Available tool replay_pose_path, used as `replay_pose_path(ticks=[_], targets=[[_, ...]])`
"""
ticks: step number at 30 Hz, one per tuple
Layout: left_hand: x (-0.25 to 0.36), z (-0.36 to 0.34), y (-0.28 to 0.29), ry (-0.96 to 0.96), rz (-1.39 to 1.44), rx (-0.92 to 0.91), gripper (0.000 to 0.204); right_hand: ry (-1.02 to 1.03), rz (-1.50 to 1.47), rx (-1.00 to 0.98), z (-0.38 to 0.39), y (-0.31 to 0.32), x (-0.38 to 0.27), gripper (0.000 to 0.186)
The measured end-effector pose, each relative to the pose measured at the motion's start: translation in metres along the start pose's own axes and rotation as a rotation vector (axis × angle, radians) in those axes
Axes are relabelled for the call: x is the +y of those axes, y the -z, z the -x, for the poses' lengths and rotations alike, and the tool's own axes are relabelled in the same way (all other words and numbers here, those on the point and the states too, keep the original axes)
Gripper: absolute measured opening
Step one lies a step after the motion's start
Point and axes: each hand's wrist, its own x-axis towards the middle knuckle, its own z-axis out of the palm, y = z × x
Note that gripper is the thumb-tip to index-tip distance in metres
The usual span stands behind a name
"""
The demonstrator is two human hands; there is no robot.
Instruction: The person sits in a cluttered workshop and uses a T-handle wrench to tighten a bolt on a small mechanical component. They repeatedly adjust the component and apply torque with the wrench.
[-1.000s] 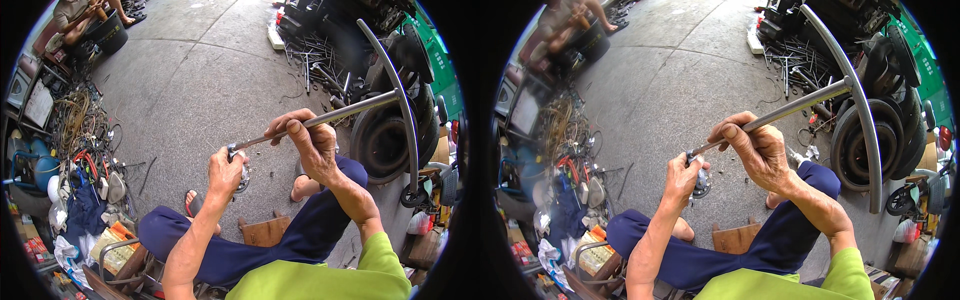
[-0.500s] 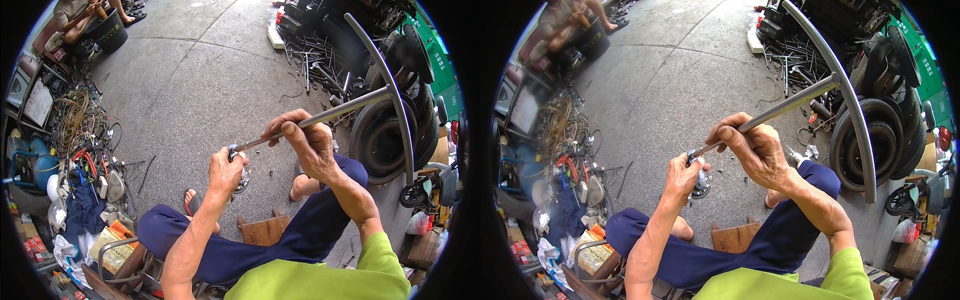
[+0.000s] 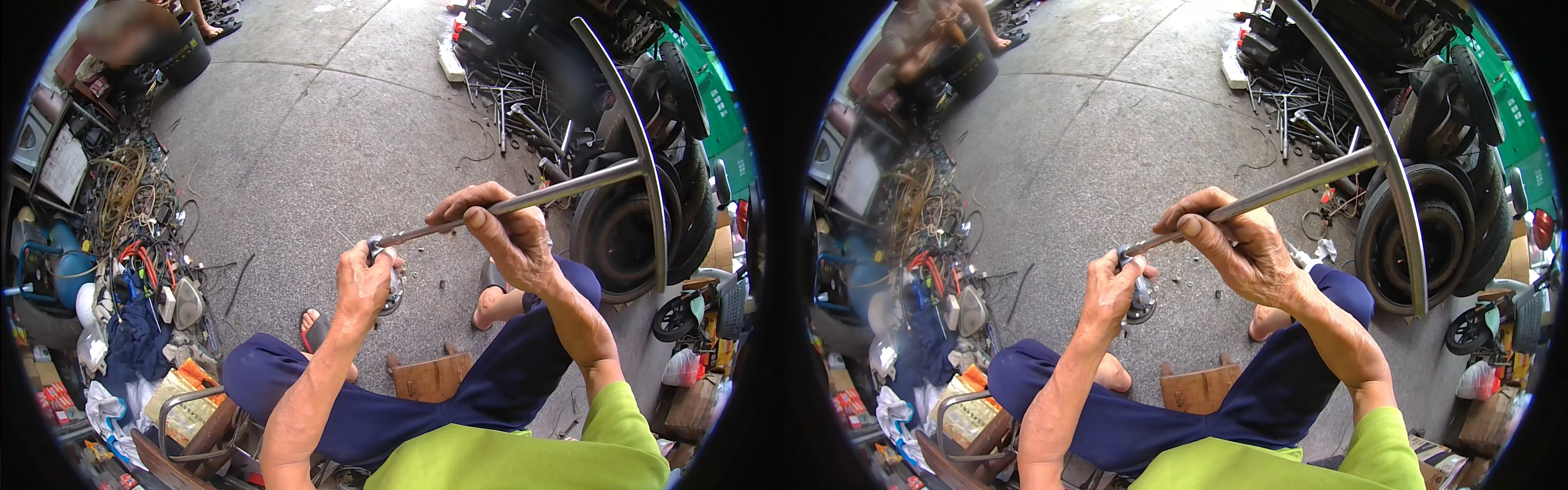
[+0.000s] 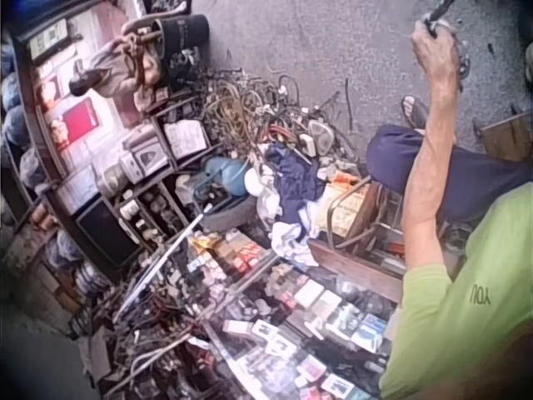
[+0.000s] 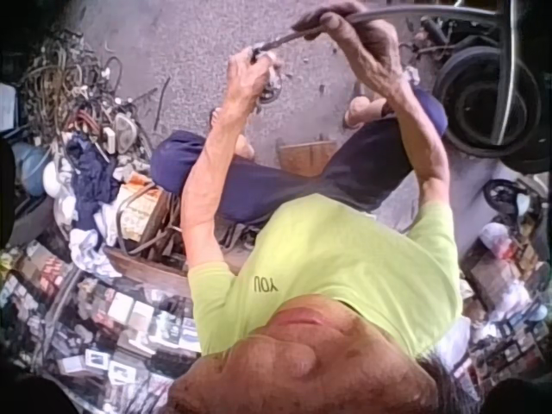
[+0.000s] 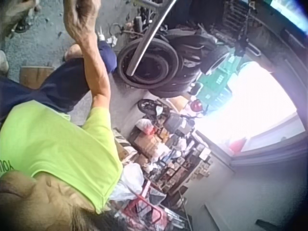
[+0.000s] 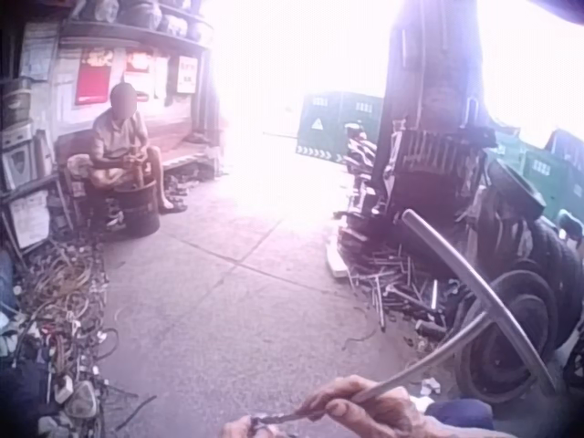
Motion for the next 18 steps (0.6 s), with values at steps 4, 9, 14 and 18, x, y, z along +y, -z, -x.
replay_pose_path(ticks=[4,9,14,18], targets=[[0.001,-0.001,0.001,0.014,0.038,0.088,0.021,-0.102,0.184,-0.017,0.003,0.001,-0.004,0.021],[0.004,-0.003,0.006,-0.043,-0.098,0.145,0.020,-0.133,0.147,0.015,0.005,0.002,-0.004,0.021],[-0.003,-0.005,0.004,-0.044,-0.079,0.164,0.019,-0.208,-0.074,-0.048,0.003,0.005,-0.005,0.023],[-0.009,-0.011,0.004,0.019,-0.123,0.135,0.016,-0.249,0.071,-0.078,0.005,0.009,-0.007,0.020]])
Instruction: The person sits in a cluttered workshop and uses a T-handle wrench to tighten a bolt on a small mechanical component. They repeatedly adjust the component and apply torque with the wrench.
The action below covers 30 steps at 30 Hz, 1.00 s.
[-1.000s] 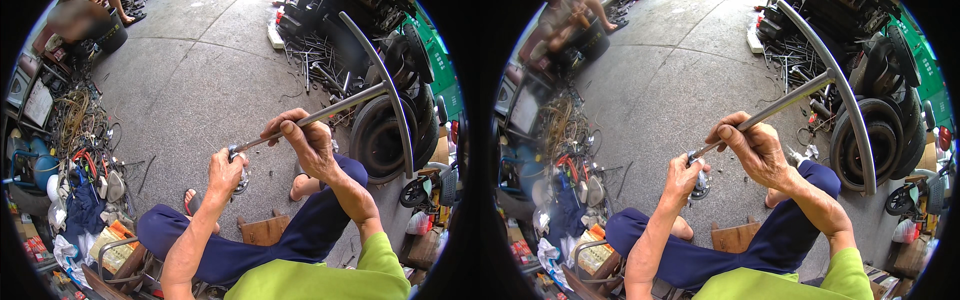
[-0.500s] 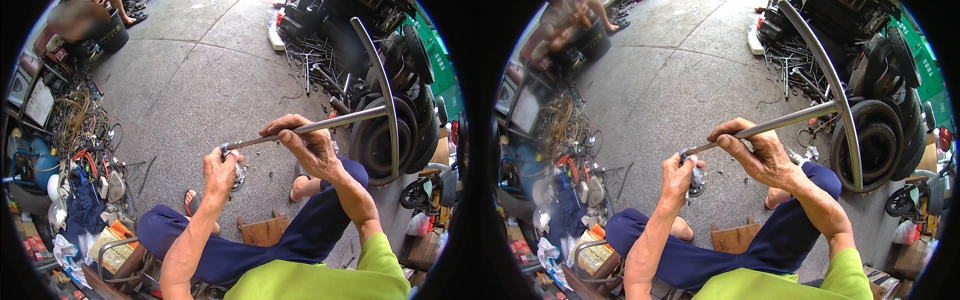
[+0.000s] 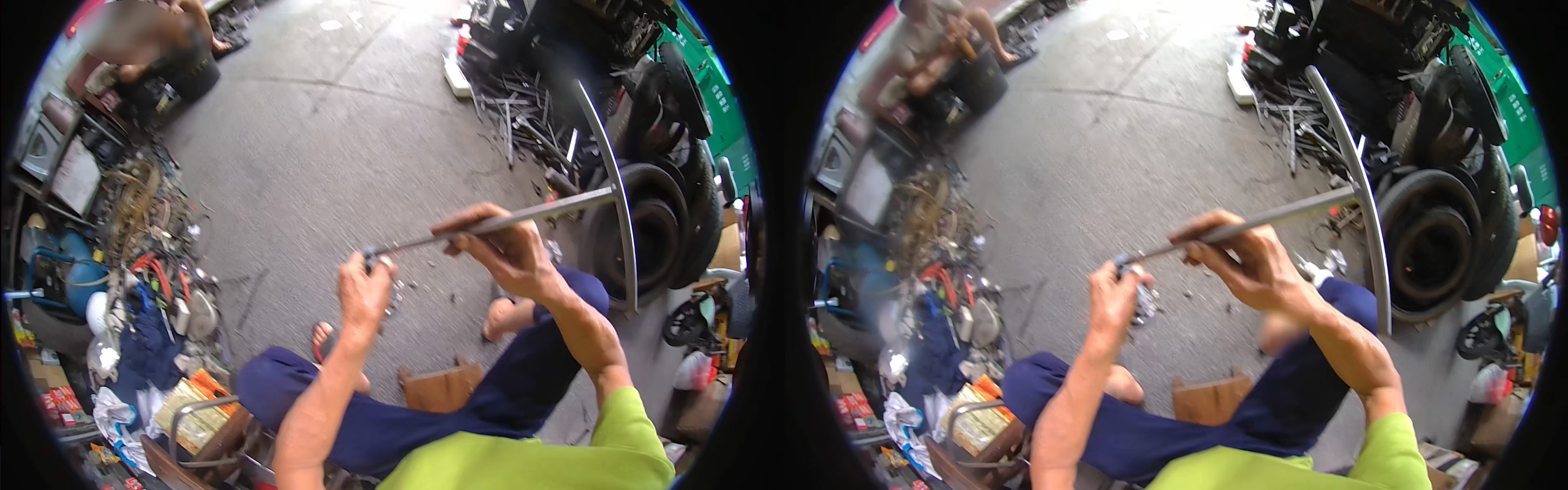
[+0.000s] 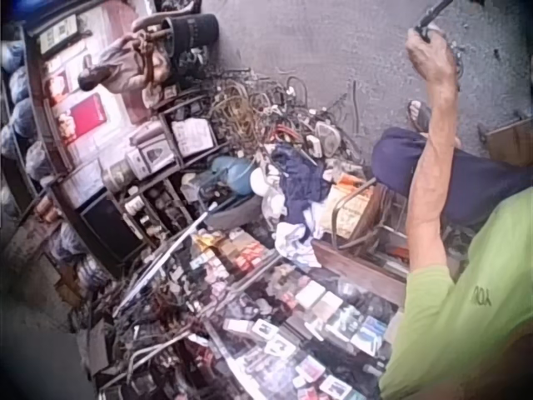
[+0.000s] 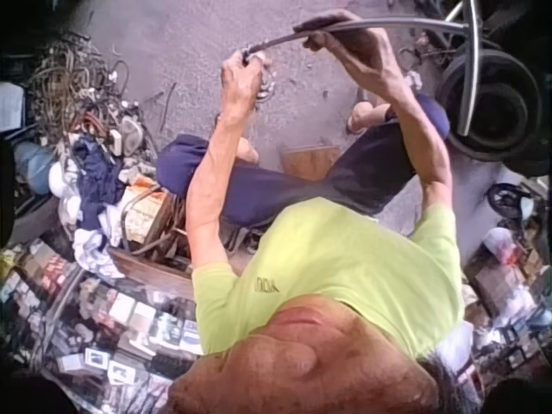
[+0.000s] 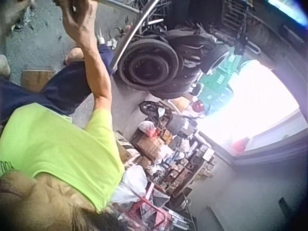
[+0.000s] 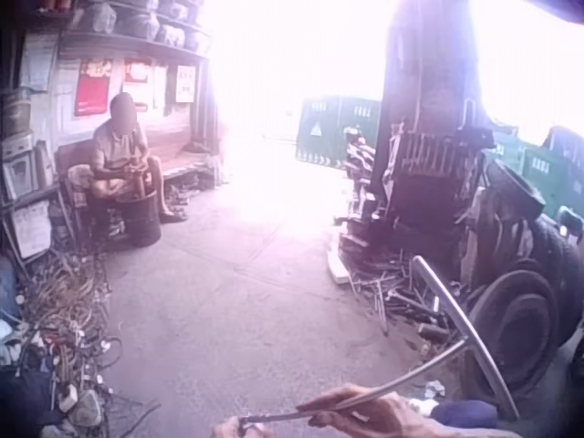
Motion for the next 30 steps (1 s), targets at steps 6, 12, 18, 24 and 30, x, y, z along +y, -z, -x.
replay_pose_path(ticks=[6,12,18,24,30], targets=[[-0.007,0.006,-0.001,-0.043,-0.073,-0.030,0.015,0.260,0.379,0.265,-0.007,-0.006,0.005,0.010],[-0.017,0.011,-0.007,-0.016,0.044,-0.152,0.024,0.254,0.234,0.322,-0.003,-0.007,0.009,0.014],[-0.017,0.015,0.004,0.065,0.194,-0.184,0.025,0.014,0.104,0.056,0.003,0.001,-0.016,0.023],[-0.019,0.017,0.011,0.078,0.068,-0.263,0.027,-0.117,-0.268,-0.058,0.006,0.007,-0.006,0.026],[-0.019,0.017,0.005,0.090,0.038,-0.277,0.025,-0.072,-0.111,0.106,0.006,-0.001,-0.009,0.016]])
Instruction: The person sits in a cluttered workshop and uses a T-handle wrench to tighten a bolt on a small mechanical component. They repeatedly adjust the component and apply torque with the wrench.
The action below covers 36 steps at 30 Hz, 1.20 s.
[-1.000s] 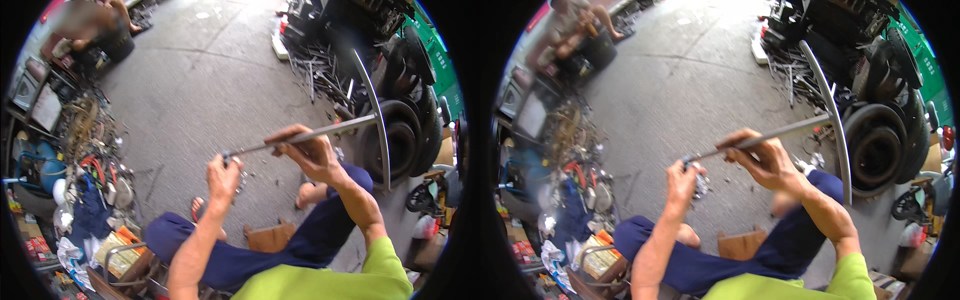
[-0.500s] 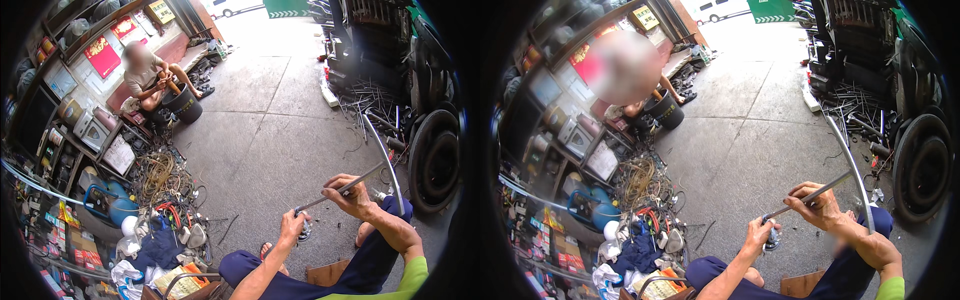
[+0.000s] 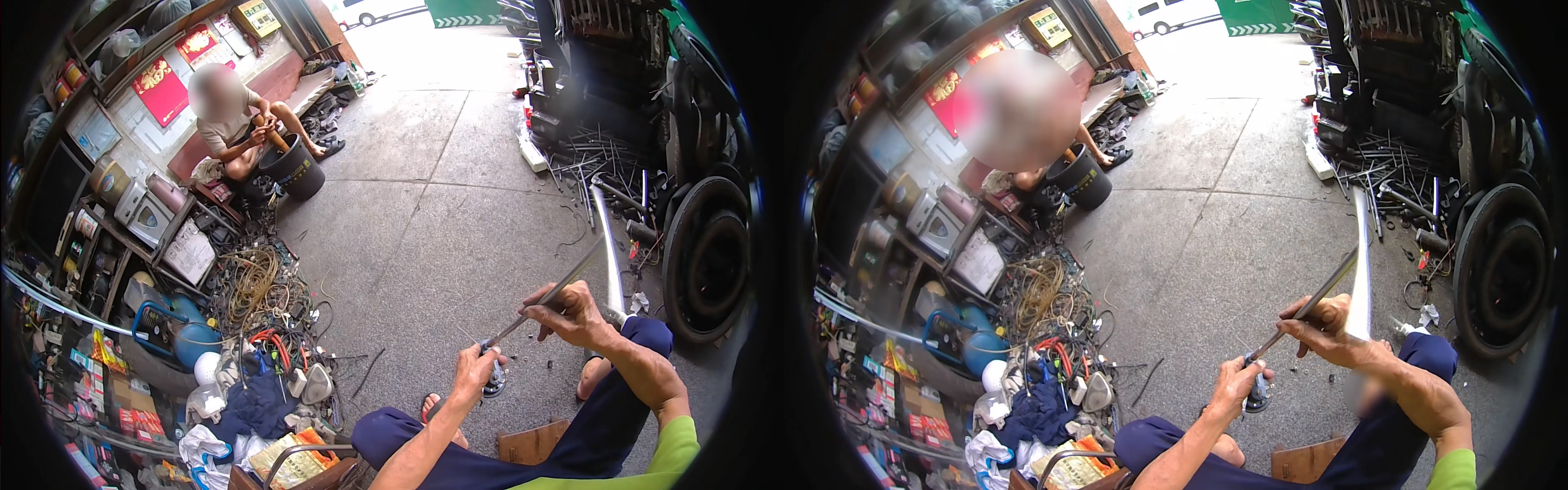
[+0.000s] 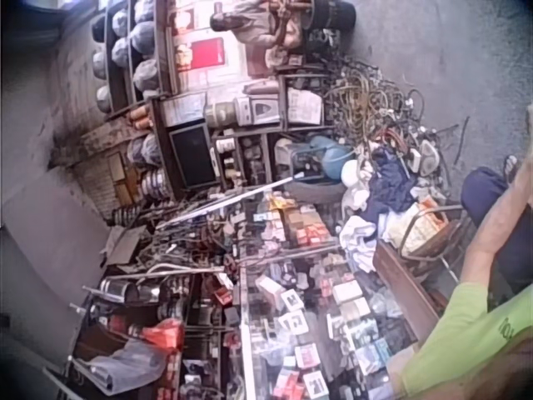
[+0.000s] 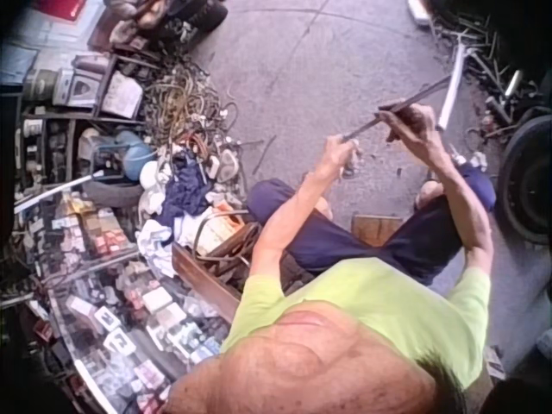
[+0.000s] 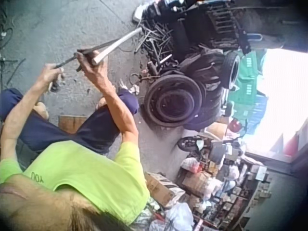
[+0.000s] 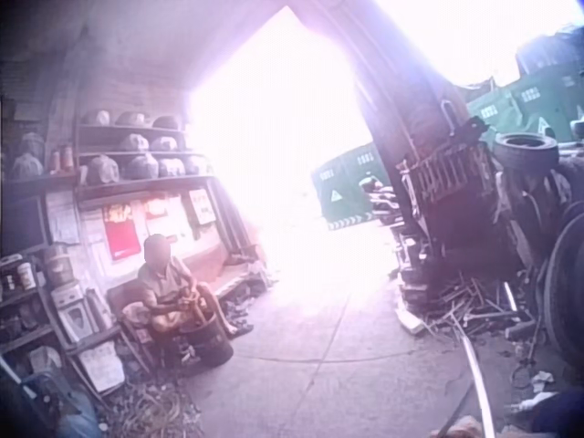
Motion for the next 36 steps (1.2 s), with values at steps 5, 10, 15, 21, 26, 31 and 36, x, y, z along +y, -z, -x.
replay_pose_path(ticks=[5,10,15,21,26,31,36], targets=[[0.008,0.004,-0.011,0.075,0.065,0.020,0.026,0.148,0.198,0.073,-0.009,-0.002,0.002,0.016],[0.006,-0.003,-0.015,0.125,0.077,0.035,0.025,0.168,0.071,0.189,-0.012,-0.006,0.011,0.018],[-0.001,-0.005,-0.012,0.154,0.115,0.039,0.024,0.048,0.138,-0.094,-0.007,0.004,-0.007,0.025],[-0.006,-0.009,-0.014,0.149,0.085,0.012,0.023,0.012,0.052,-0.104,-0.008,0.007,-0.002,0.020],[0.000,-0.011,-0.018,0.199,0.130,-0.036,0.022,0.231,0.291,0.054,-0.011,0.008,0.015,0.016],[0.008,-0.006,-0.028,0.176,0.203,-0.076,0.020,0.153,0.224,0.228,-0.016,0.007,0.020,0.025],[0.013,-0.006,-0.020,0.145,0.141,-0.038,0.020,-0.002,-0.070,0.119,-0.011,0.011,0.011,0.026]])
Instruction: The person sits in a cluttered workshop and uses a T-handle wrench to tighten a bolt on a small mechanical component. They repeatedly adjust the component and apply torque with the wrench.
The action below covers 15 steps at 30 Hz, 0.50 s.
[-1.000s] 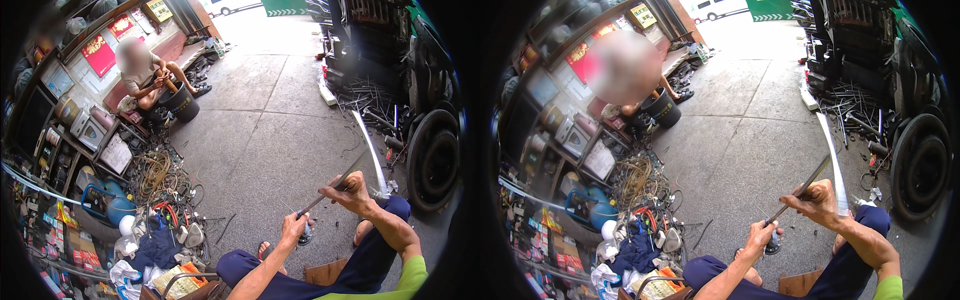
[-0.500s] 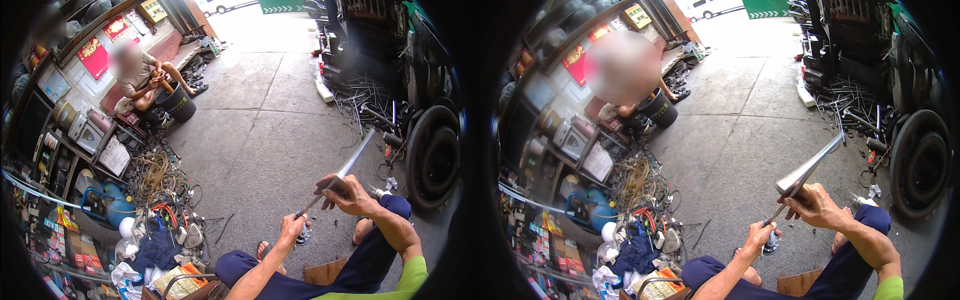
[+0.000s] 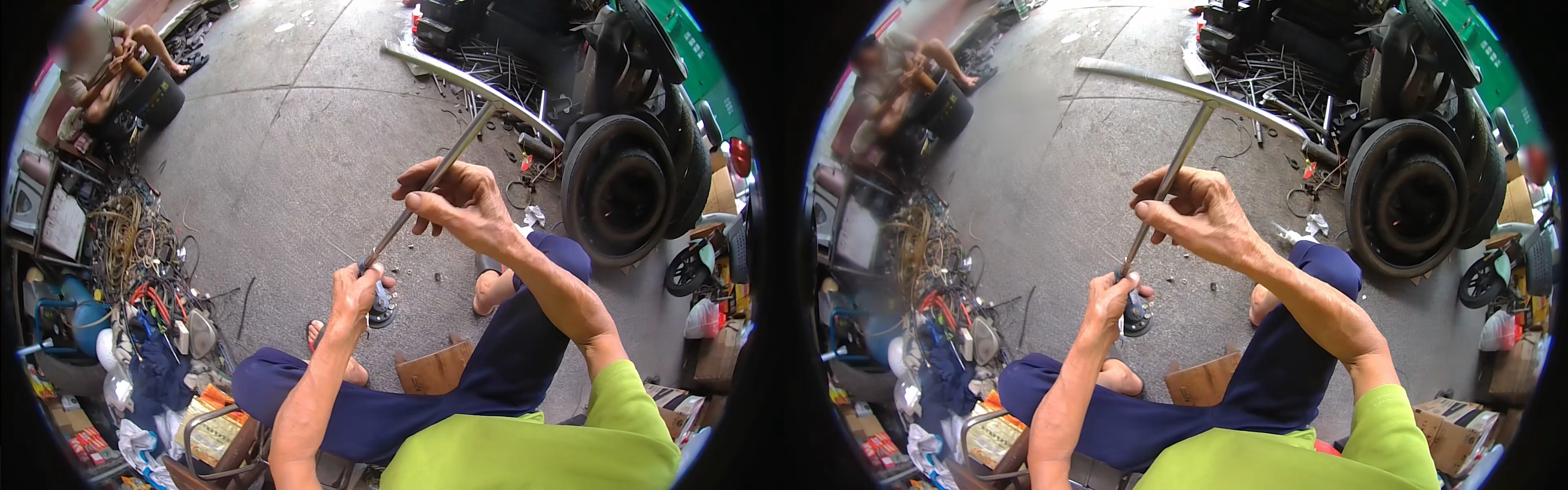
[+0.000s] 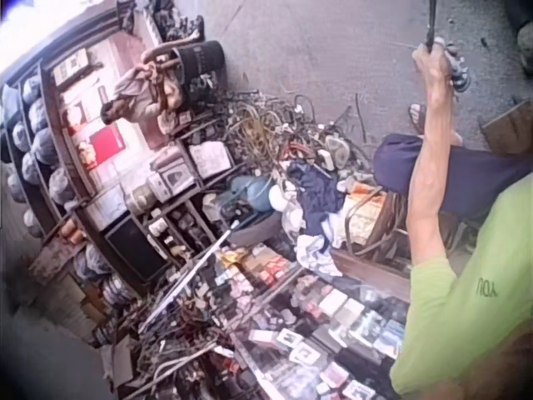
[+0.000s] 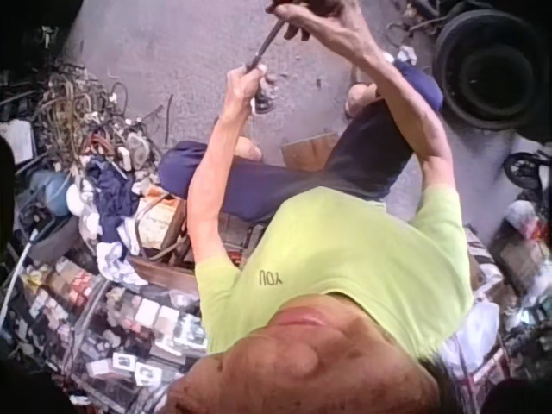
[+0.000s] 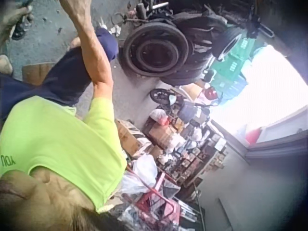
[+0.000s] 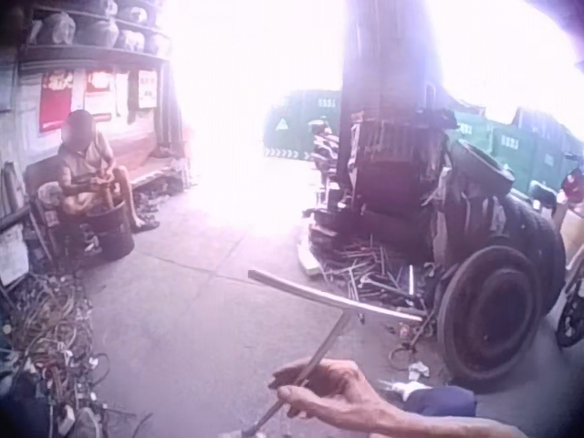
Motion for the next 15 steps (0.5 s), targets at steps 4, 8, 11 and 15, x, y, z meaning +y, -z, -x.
replay_pose_path(ticks=[4,8,11,15], targets=[[0.002,0.002,0.000,-0.012,-0.010,0.047,0.021,0.002,-0.087,-0.125,-0.002,0.005,0.007,0.026],[-0.002,-0.003,0.003,-0.023,0.016,0.055,0.022,0.057,-0.009,-0.113,-0.003,0.000,0.008,0.021],[0.006,0.002,0.000,-0.005,0.042,0.067,0.022,0.100,0.090,-0.013,-0.001,-0.007,0.006,0.017],[0.001,-0.002,-0.001,-0.025,-0.074,0.095,0.023,0.185,0.160,0.108,-0.003,-0.011,0.004,0.018]])
